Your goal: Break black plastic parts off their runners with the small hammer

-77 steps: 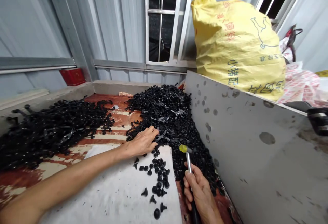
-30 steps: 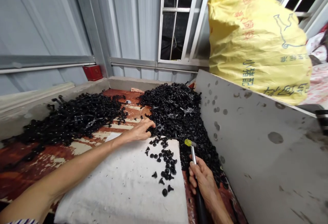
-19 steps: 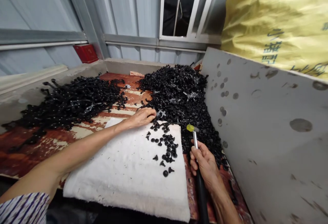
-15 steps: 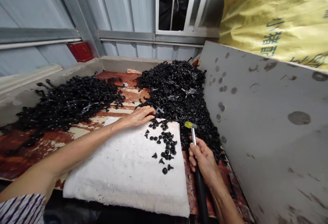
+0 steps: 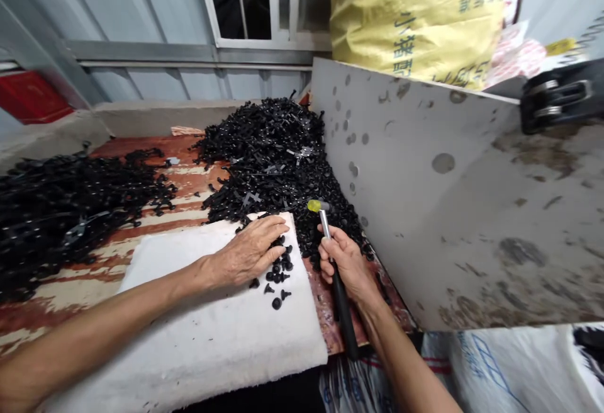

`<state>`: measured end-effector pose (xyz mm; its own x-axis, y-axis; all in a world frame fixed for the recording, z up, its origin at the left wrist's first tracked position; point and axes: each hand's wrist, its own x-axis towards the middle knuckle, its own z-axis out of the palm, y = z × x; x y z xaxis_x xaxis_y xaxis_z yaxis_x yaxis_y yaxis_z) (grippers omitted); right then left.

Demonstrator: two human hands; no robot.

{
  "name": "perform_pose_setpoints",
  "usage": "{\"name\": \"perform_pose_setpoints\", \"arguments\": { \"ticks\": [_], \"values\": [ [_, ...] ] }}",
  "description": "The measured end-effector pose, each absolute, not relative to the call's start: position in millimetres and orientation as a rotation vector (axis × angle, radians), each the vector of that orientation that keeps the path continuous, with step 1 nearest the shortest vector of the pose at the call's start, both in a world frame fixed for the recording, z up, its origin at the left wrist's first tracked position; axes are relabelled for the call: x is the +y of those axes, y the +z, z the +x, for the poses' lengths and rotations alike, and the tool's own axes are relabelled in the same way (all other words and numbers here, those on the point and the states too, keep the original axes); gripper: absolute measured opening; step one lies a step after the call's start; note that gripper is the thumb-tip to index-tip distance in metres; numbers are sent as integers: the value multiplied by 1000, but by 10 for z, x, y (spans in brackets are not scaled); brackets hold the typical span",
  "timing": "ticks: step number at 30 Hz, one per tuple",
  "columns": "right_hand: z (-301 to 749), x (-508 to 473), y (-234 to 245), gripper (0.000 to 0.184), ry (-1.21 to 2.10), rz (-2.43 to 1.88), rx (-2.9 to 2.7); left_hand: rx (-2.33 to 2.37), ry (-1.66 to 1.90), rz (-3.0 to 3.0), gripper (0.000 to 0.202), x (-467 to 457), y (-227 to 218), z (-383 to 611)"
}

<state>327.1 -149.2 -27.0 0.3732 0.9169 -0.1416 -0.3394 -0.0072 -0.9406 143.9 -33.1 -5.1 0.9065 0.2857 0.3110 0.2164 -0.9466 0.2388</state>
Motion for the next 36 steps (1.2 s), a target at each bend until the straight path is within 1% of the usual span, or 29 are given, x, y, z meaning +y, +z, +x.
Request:
{"name": "perform_pose_setpoints", "arguments": {
  "ticks": [2, 4, 8, 9, 11, 18, 21, 27, 29, 36],
  "values": [
    [3315, -1524, -235, 52, 1063, -1137, -621, 364, 478, 2841, 28, -299, -45, 1573],
    [3353, -1567, -206, 52, 1011, -1097, -608, 360, 402, 2843, 34, -308, -30, 1751],
    [3383, -1649, -196, 47, 911, -1043, -583, 430, 227, 2896, 69, -460, -38, 2145],
    [3384, -1662, -203, 46, 888, -1039, -576, 451, 190, 2915, 75, -506, -54, 2234],
    [3386, -1676, -221, 45, 839, -1035, -560, 473, 135, 2956, 78, -577, -94, 2396],
    [3414, -1704, -231, 44, 771, -996, -525, 593, -29, 2956, 72, -533, -150, 2861],
    [3410, -1722, -234, 44, 769, -994, -503, 665, 53, 2929, 67, -426, -145, 2995],
    [3404, -1715, -274, 44, 778, -1013, -458, 707, 193, 2980, 42, -248, -184, 3126],
    [3405, -1703, -278, 44, 779, -1018, -448, 756, 212, 2974, 37, -212, -195, 3160],
    [3350, -1814, -297, 44, 847, -1037, -389, 783, 242, 2970, 37, -43, -186, 3303]
  ]
}}
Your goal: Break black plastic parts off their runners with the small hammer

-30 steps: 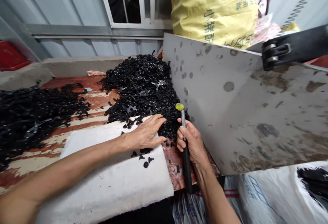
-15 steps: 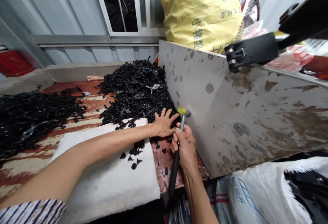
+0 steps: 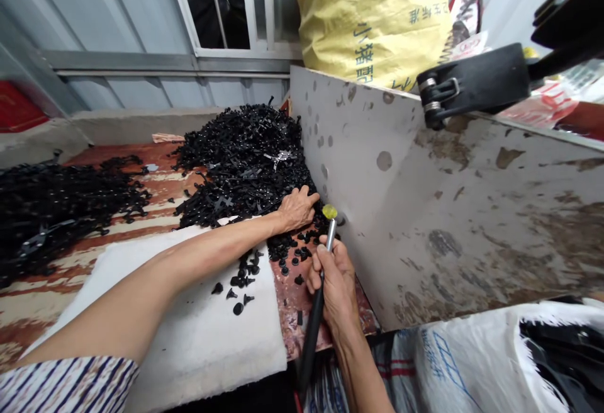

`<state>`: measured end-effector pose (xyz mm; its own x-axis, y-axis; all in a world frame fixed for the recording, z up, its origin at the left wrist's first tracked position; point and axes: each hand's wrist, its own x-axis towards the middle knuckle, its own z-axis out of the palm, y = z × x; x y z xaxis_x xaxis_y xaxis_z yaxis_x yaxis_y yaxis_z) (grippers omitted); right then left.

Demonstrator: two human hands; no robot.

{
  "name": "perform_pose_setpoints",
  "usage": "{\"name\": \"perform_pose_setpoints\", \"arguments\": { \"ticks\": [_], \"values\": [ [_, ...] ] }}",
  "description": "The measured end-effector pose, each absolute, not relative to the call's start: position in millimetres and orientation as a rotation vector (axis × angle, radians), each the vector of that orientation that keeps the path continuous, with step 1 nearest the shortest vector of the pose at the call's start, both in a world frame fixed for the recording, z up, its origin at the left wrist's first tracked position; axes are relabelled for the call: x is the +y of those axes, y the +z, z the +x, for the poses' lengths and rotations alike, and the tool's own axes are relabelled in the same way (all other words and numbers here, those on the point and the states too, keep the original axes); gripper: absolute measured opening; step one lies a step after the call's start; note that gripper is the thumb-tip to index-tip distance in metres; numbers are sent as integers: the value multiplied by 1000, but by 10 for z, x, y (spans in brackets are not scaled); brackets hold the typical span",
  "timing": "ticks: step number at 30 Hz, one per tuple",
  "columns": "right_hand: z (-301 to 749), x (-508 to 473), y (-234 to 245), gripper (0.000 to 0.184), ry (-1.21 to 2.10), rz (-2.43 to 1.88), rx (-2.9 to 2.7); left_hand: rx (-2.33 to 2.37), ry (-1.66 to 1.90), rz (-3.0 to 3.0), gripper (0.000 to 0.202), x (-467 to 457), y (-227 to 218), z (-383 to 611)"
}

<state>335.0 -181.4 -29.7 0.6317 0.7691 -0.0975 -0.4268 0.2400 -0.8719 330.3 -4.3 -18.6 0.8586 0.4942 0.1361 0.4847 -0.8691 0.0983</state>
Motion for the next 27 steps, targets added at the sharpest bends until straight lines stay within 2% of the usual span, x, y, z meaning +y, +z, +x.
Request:
{"name": "perform_pose_setpoints", "arguments": {
  "ticks": [8, 15, 21, 27],
  "values": [
    [3084, -1984, -433, 41, 868, -1128, -405, 753, 269, 2914, 37, 164, -133, 3379],
    [3075, -1980, -446, 45, 821, -1177, -434, 824, 468, 2817, 37, 248, 188, 3215],
    [3096, -2031, -443, 50, 821, -1188, -361, 638, 610, 2857, 35, 109, 349, 2251],
    [3088, -2032, -433, 52, 827, -1178, -323, 864, 540, 2922, 31, -184, 86, 972]
  ]
}}
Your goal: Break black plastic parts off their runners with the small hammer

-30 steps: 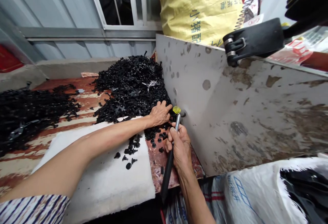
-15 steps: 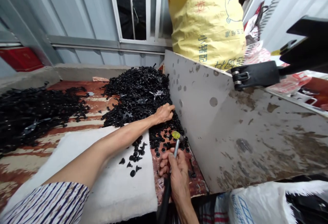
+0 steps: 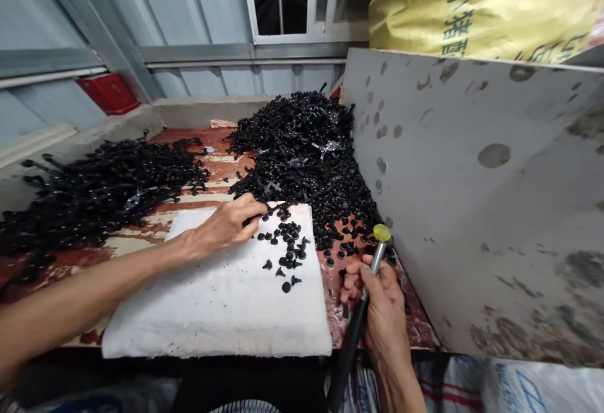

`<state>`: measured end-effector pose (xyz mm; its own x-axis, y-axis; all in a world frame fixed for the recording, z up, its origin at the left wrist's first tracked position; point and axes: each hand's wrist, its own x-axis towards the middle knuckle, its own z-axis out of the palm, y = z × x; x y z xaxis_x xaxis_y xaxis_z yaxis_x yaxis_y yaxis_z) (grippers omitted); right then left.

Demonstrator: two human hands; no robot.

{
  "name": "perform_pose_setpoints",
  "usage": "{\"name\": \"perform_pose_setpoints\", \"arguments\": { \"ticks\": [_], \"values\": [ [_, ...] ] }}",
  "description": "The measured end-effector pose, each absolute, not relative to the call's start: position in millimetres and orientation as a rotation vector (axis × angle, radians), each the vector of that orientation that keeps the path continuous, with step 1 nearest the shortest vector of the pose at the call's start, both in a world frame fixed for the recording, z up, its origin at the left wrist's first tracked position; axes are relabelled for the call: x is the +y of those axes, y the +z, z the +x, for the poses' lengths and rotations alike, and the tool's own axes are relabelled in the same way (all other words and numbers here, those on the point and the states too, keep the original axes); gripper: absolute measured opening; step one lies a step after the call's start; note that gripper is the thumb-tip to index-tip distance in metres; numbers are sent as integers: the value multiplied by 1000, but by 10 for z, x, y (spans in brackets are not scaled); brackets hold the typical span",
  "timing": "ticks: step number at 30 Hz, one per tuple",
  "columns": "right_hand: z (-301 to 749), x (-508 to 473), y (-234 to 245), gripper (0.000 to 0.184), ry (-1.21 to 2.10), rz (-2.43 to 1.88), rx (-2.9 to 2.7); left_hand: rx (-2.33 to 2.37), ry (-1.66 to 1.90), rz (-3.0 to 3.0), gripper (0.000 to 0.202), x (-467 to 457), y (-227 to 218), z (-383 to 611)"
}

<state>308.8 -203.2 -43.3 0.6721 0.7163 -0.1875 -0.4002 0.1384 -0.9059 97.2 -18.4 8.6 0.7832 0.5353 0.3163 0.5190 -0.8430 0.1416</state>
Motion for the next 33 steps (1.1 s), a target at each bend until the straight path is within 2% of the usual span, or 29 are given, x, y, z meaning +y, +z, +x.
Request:
{"name": "perform_pose_setpoints", "arguments": {
  "ticks": [11, 16, 20, 25, 33],
  "values": [
    [3066, -2012, -414, 52, 815, -1219, -289, 1079, 472, 2958, 29, -642, -266, 341],
    [3065, -2021, -408, 52, 813, -1236, -265, 1055, 272, 2927, 47, -687, -278, 188],
    [3065, -2007, -403, 54, 799, -1238, -255, 1242, 83, 2812, 60, -587, -258, 99],
    [3056, -2002, -389, 54, 810, -1236, -252, 1456, 95, 2757, 70, -487, -174, 68],
    [3039, -2044, -370, 47, 833, -1278, -253, 1024, -44, 2939, 75, -1081, -269, 26]
  ]
}}
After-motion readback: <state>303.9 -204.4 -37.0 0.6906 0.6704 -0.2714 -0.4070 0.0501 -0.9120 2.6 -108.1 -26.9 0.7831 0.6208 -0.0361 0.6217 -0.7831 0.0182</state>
